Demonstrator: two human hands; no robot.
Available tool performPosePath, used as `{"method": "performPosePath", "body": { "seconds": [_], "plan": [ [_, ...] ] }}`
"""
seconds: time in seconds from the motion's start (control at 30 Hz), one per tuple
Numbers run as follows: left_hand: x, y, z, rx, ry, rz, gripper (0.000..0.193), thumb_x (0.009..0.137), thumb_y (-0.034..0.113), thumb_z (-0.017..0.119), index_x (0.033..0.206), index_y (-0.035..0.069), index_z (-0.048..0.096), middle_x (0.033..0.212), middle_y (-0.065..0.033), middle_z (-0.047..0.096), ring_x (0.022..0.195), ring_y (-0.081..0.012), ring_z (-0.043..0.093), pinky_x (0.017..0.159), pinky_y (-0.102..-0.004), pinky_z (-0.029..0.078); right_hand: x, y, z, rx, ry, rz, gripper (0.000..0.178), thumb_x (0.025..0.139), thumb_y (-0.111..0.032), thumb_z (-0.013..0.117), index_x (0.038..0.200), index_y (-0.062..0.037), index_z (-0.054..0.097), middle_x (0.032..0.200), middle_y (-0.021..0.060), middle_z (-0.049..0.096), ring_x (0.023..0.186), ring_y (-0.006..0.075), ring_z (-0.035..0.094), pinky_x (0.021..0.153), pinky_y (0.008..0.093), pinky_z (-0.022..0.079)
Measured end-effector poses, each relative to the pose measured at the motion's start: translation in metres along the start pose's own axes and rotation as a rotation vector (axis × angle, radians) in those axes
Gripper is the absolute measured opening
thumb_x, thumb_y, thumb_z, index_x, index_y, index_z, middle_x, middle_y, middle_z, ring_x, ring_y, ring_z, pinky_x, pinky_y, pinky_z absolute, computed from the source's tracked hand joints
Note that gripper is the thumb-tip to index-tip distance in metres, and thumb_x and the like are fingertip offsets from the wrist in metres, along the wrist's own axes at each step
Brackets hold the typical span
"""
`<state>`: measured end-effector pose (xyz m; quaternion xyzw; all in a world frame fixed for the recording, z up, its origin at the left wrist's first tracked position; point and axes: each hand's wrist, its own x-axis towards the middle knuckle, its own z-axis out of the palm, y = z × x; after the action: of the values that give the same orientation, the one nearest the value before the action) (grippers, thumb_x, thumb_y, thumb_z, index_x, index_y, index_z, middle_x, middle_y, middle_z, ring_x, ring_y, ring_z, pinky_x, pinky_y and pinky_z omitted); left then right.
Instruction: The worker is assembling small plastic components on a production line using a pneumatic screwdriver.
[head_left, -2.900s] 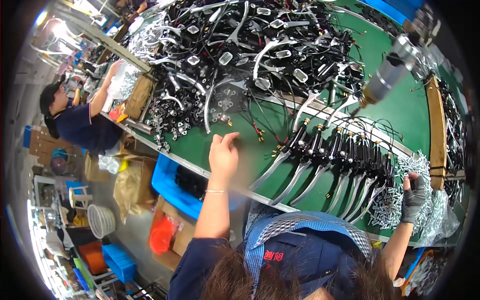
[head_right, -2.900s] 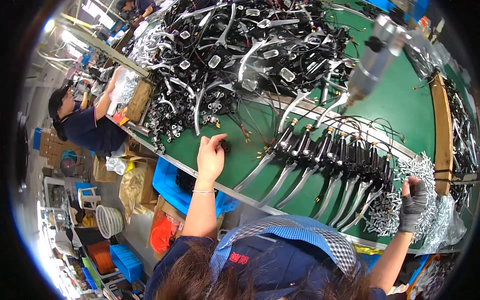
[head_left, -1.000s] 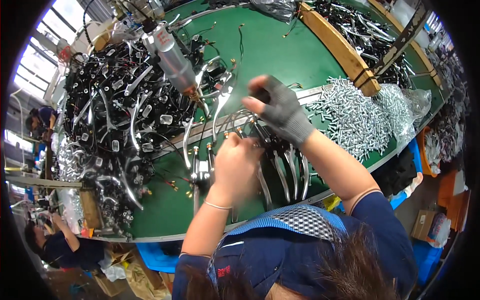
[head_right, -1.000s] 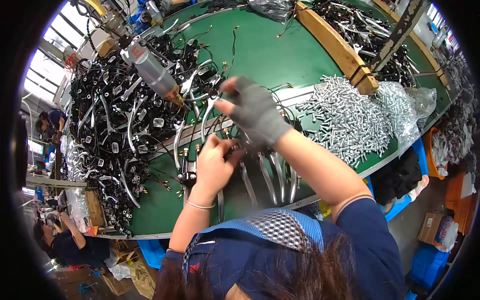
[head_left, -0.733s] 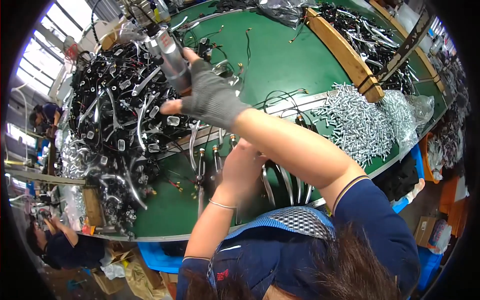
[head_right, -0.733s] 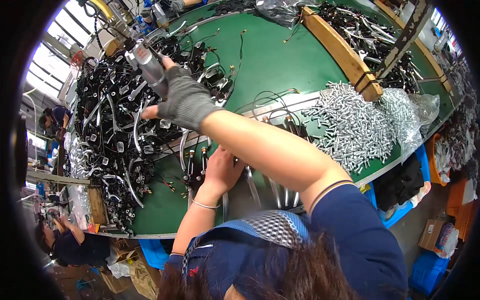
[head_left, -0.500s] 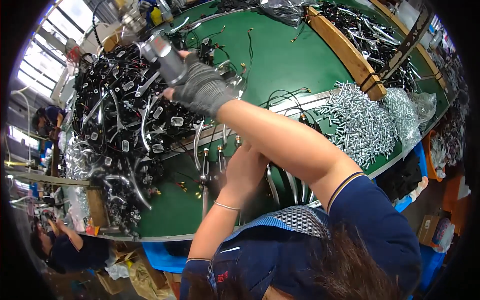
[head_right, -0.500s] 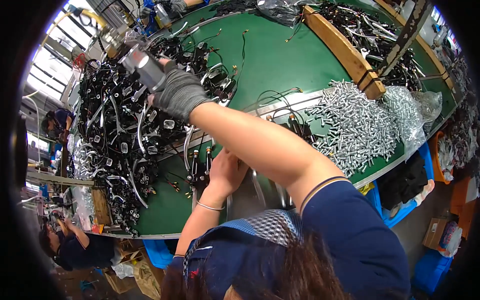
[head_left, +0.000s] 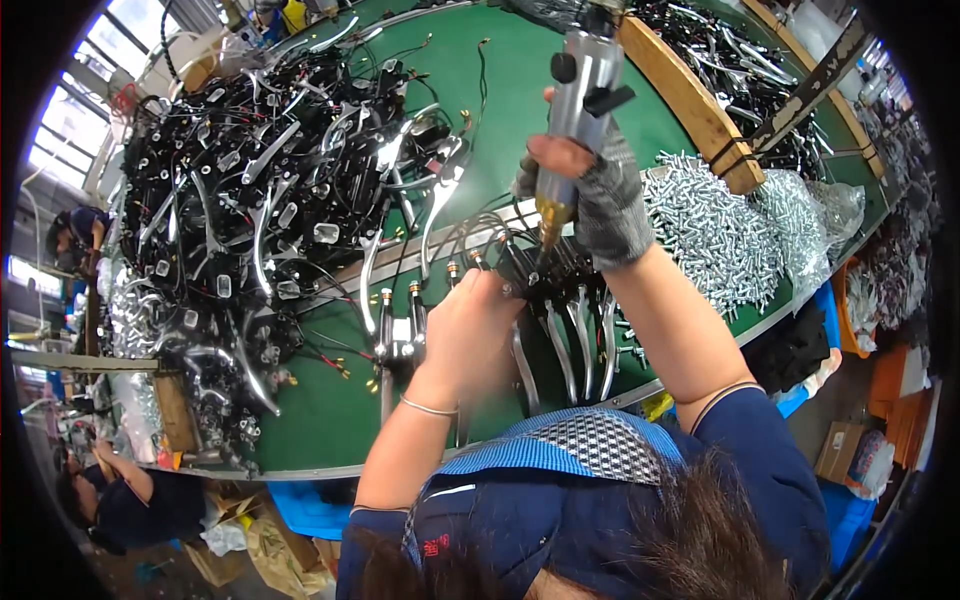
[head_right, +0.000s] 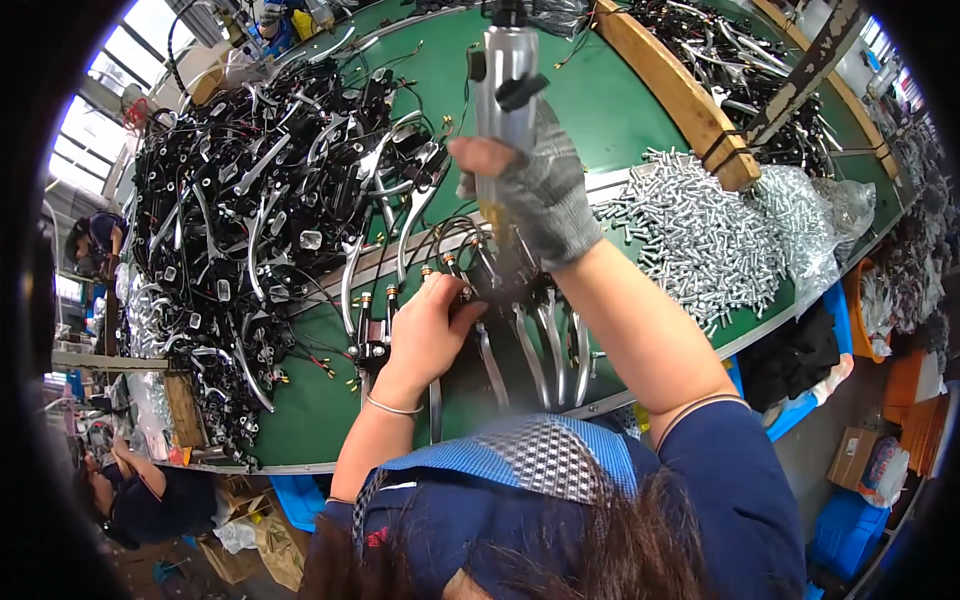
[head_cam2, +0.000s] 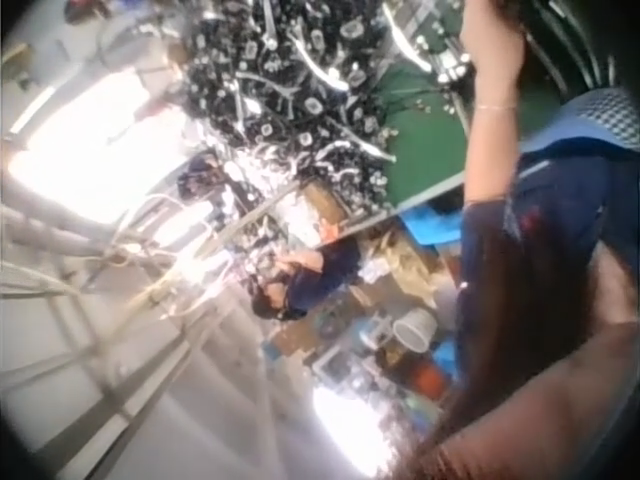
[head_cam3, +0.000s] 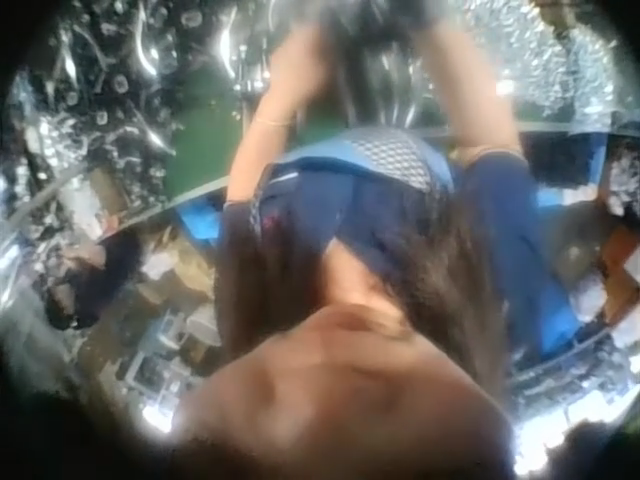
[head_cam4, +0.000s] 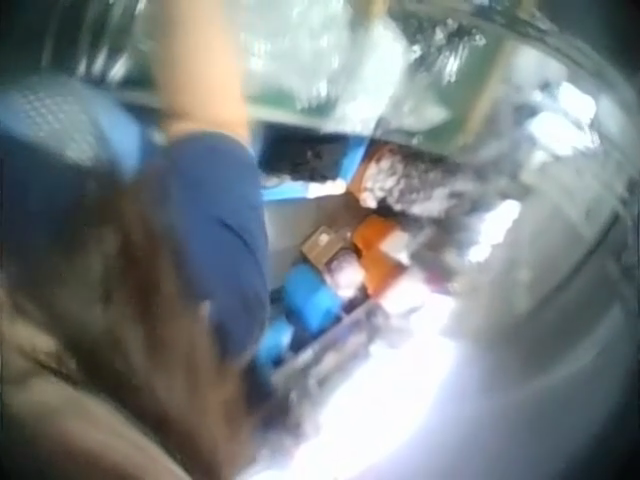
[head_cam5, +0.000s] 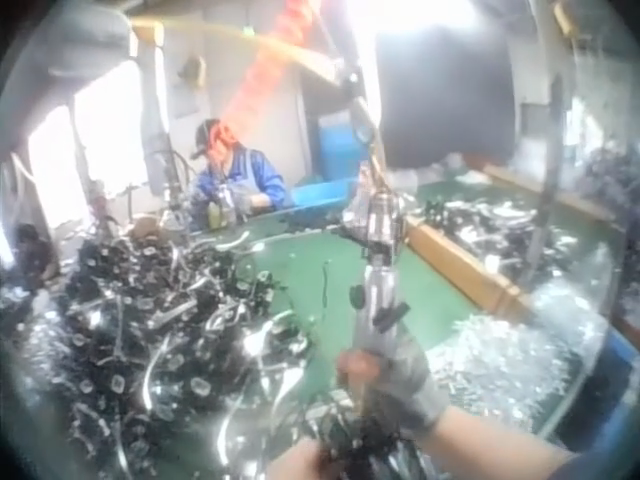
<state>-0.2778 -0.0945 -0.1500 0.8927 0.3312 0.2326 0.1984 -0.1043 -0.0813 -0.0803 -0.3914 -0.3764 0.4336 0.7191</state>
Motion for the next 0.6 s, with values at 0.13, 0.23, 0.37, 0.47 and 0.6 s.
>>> {"method": "performPosePath", "body": {
  "seconds": [0.13,0.23,0.37,0.47,0.6],
  "plan": [
    [0.0,0.0,-0.003,0.065,-0.002,-0.006,0.023,0.074,0.018,0.067,0.089,0.006,0.055,0.078,-0.0089,0.054,0.067,-0.0278,0.056,0.057,-0.0361,0.045,-0.016,0.007,0.002,0.108,0.069,0.019,0.065,0.067,-0.019,0.072,0.12,-0.0028,0.039,0.076,0.0078,0.055,0.064,0.0184,0.058,0.061,0.0307,0.051],
    [-0.003,-0.003,-0.004,0.016,0.004,-0.078,0.023,0.073,0.018,0.068,0.087,0.006,0.055,0.076,-0.008,0.053,0.066,-0.0263,0.056,0.056,-0.0354,0.044,-0.018,0.012,0.009,0.121,0.082,0.056,0.065,0.066,-0.018,0.072,0.12,-0.0025,0.039,0.076,0.008,0.055,0.064,0.0186,0.057,0.062,0.0303,0.05],
    [-0.004,-0.006,0.002,-0.017,0.017,-0.12,0.022,0.072,0.018,0.069,0.084,0.006,0.056,0.073,-0.007,0.053,0.064,-0.0241,0.055,0.055,-0.0344,0.044,-0.02,0.016,0.01,0.067,0.106,0.05,0.063,0.066,-0.017,0.072,0.118,-0.0018,0.04,0.076,0.0084,0.055,0.063,0.019,0.057,0.061,0.0301,0.05],
    [-0.003,-0.008,0.005,-0.018,0.021,-0.112,0.021,0.072,0.018,0.069,0.083,0.005,0.056,0.071,-0.0071,0.053,0.063,-0.0237,0.054,0.055,-0.0339,0.043,-0.022,0.021,0.001,0.121,0.114,-0.009,0.061,0.066,-0.017,0.072,0.116,-0.0011,0.04,0.076,0.0087,0.055,0.063,0.019,0.057,0.06,0.0297,0.049],
    [0.0,-0.015,0.005,-0.016,0.001,-0.065,0.021,0.071,0.016,0.069,0.083,0.004,0.056,0.07,-0.0085,0.053,0.063,-0.0252,0.053,0.057,-0.0341,0.043,-0.017,0.022,0.002,0.092,0.172,0.014,0.057,0.067,-0.016,0.07,0.113,-0.0007,0.041,0.075,0.0091,0.055,0.062,0.0197,0.057,0.059,0.0303,0.049]
  ]
}}
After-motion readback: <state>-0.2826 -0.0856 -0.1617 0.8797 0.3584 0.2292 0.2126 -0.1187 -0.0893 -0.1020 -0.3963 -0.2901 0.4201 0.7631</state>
